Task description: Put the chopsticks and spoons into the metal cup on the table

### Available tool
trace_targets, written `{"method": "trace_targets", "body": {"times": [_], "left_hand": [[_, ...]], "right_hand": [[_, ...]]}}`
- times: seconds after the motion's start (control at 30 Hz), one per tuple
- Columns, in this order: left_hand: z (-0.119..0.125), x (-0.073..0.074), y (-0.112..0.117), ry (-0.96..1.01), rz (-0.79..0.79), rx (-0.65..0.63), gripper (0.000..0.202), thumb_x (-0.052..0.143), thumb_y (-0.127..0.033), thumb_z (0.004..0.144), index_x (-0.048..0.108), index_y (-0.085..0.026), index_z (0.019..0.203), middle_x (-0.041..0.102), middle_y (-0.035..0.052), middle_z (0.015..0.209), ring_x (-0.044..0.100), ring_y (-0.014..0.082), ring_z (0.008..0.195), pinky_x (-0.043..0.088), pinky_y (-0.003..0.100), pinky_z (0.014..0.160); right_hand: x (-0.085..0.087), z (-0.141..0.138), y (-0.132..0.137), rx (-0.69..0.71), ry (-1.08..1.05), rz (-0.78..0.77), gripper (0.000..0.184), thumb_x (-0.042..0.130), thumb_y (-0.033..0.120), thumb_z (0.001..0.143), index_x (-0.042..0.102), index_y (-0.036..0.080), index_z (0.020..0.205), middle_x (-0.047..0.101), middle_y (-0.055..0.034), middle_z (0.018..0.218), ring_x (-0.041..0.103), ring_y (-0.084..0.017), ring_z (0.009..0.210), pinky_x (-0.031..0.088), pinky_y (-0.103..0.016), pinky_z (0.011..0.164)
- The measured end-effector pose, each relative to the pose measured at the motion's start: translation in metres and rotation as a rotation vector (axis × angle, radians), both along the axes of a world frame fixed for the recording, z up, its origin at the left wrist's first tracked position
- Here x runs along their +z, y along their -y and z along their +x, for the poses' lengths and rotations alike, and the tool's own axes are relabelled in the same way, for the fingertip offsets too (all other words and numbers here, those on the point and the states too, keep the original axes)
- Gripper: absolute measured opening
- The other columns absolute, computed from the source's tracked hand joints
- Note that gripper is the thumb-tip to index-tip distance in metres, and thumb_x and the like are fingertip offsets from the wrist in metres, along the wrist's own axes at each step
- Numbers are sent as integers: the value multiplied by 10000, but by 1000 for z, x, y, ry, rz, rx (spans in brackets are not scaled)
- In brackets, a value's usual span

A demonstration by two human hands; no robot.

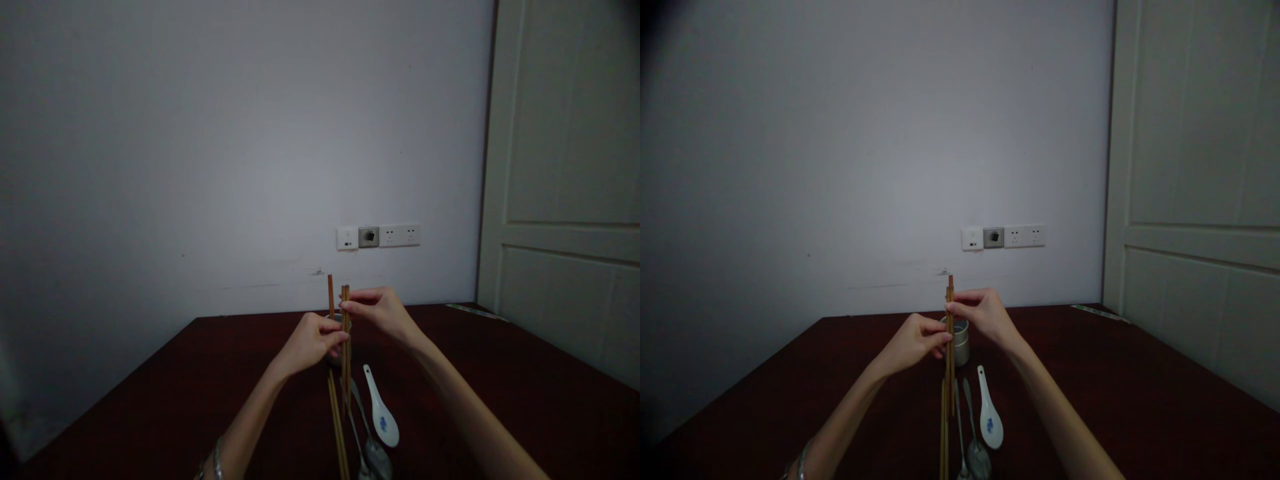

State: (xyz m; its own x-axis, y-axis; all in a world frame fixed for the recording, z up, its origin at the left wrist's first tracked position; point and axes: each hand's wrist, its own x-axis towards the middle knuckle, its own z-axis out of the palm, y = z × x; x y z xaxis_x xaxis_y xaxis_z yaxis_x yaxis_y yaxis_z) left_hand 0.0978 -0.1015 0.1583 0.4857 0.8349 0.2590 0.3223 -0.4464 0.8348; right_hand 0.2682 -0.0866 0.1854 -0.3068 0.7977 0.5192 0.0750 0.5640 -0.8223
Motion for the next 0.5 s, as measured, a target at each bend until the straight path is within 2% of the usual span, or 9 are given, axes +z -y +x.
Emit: {"method": "trace_targets", "body": {"times": [0.5], "left_hand": [[3, 1, 1, 23, -43, 19, 322, 544, -390, 715, 656, -90, 746, 623, 49, 654, 560, 131, 557, 461, 245, 538]], "right_hand": [[2, 0, 2, 8, 10, 27, 268, 645, 372, 637, 690, 131, 746, 672, -54, 724, 593, -163, 656, 466, -278, 619]]}}
